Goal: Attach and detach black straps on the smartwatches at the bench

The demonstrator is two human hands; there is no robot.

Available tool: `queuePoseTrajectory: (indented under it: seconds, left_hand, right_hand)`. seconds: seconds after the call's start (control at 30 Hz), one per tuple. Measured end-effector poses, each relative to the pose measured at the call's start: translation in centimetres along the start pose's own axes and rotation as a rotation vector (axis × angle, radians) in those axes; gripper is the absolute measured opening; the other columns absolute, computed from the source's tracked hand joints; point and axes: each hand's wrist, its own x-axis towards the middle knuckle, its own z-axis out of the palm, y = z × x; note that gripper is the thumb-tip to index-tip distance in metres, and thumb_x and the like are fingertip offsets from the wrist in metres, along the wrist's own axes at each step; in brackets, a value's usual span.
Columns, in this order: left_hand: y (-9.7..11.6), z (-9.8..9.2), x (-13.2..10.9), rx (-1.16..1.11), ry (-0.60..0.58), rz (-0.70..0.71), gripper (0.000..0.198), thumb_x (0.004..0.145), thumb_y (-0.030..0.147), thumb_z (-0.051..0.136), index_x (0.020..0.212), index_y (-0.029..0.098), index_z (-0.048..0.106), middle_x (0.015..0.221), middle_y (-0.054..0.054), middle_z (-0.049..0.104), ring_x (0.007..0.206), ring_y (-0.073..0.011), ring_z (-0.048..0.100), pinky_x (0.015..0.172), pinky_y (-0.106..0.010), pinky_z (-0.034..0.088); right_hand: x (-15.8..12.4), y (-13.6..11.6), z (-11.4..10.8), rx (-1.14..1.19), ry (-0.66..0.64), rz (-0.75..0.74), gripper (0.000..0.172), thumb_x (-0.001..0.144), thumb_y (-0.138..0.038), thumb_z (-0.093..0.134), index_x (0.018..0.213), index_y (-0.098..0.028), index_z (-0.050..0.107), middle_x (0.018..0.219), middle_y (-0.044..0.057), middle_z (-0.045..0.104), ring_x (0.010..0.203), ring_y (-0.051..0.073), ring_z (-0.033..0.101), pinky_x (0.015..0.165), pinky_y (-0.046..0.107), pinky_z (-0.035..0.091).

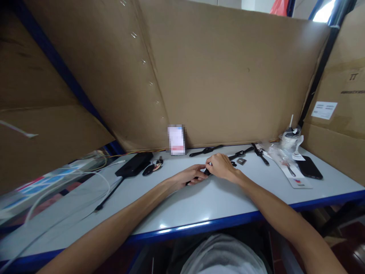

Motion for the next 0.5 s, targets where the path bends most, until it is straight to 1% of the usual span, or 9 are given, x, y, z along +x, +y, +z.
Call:
queuePoseTrajectory:
  seconds: [0.07, 0.13, 0.23, 0.3, 0.37, 0.43, 0.5]
  left_hand:
    - [-0.02, -0.03, 0.05, -0.001, 0.001, 0.005, 0.038, 0.067, 0.026, 0.068, 0.101, 0.018, 0.052, 0.057, 0.011, 0.041, 0.041, -0.0045, 0.023, 0.04, -0.021, 0.01]
    - [-0.01, -0.05, 0.07, 0.005, 0.002, -0.001, 0.037, 0.067, 0.026, 0.068, 0.1, 0.018, 0.052, 0.057, 0.011, 0.041, 0.041, -0.0046, 0.023, 0.04, -0.022, 0.01]
    - [0.02, -0.08, 0.04, 0.014, -0.006, -0.001, 0.036, 0.067, 0.026, 0.068, 0.098, 0.017, 0.053, 0.057, 0.011, 0.041, 0.042, -0.0046, 0.024, 0.041, -0.022, 0.01]
    - [0.04, -0.08, -0.01, 0.011, -0.008, 0.008, 0.036, 0.067, 0.026, 0.068, 0.098, 0.017, 0.054, 0.057, 0.01, 0.041, 0.042, -0.0047, 0.024, 0.041, -0.022, 0.011]
    - [0.05, -0.06, -0.06, 0.0, 0.002, 0.008, 0.038, 0.067, 0.026, 0.068, 0.101, 0.017, 0.053, 0.057, 0.011, 0.041, 0.042, -0.0048, 0.024, 0.041, -0.022, 0.011]
    - [0.07, -0.03, -0.09, -0.003, 0.008, 0.001, 0.039, 0.067, 0.025, 0.068, 0.102, 0.017, 0.053, 0.057, 0.011, 0.041, 0.042, -0.0047, 0.024, 0.041, -0.022, 0.011]
    - [0.06, -0.03, -0.08, 0.006, 0.004, 0.001, 0.038, 0.067, 0.025, 0.068, 0.1, 0.017, 0.052, 0.057, 0.011, 0.04, 0.042, -0.0047, 0.023, 0.041, -0.022, 0.011]
  right_hand:
    - [-0.04, -0.08, -0.02, -0.058, 0.027, 0.031, 0.025, 0.087, -0.021, 0.056, 0.084, -0.019, 0.08, 0.083, 0.007, 0.077, 0.071, 0.017, 0.061, 0.063, 0.027, 0.032]
    - [-0.11, -0.1, -0.06, -0.047, 0.004, 0.036, 0.023, 0.086, -0.022, 0.058, 0.08, -0.019, 0.079, 0.077, 0.006, 0.075, 0.067, 0.016, 0.06, 0.061, 0.027, 0.032]
    - [-0.13, -0.1, -0.08, 0.01, -0.038, 0.011, 0.024, 0.088, -0.024, 0.057, 0.084, -0.02, 0.08, 0.073, 0.003, 0.074, 0.065, 0.015, 0.059, 0.059, 0.026, 0.031]
    - [-0.1, -0.09, -0.05, -0.015, -0.013, 0.021, 0.025, 0.089, -0.024, 0.056, 0.087, -0.021, 0.081, 0.077, 0.004, 0.075, 0.068, 0.015, 0.06, 0.06, 0.026, 0.031]
    - [-0.06, -0.06, 0.01, -0.064, 0.02, 0.055, 0.025, 0.088, -0.024, 0.057, 0.085, -0.02, 0.081, 0.08, 0.006, 0.076, 0.07, 0.017, 0.061, 0.062, 0.027, 0.032]
    - [-0.03, -0.02, 0.1, -0.066, 0.011, 0.06, 0.024, 0.086, -0.024, 0.058, 0.082, -0.02, 0.08, 0.077, 0.006, 0.076, 0.069, 0.017, 0.06, 0.062, 0.027, 0.032]
    - [-0.01, -0.01, 0.2, -0.028, -0.016, 0.027, 0.024, 0.086, -0.024, 0.057, 0.083, -0.021, 0.081, 0.074, 0.004, 0.075, 0.067, 0.016, 0.06, 0.061, 0.026, 0.033]
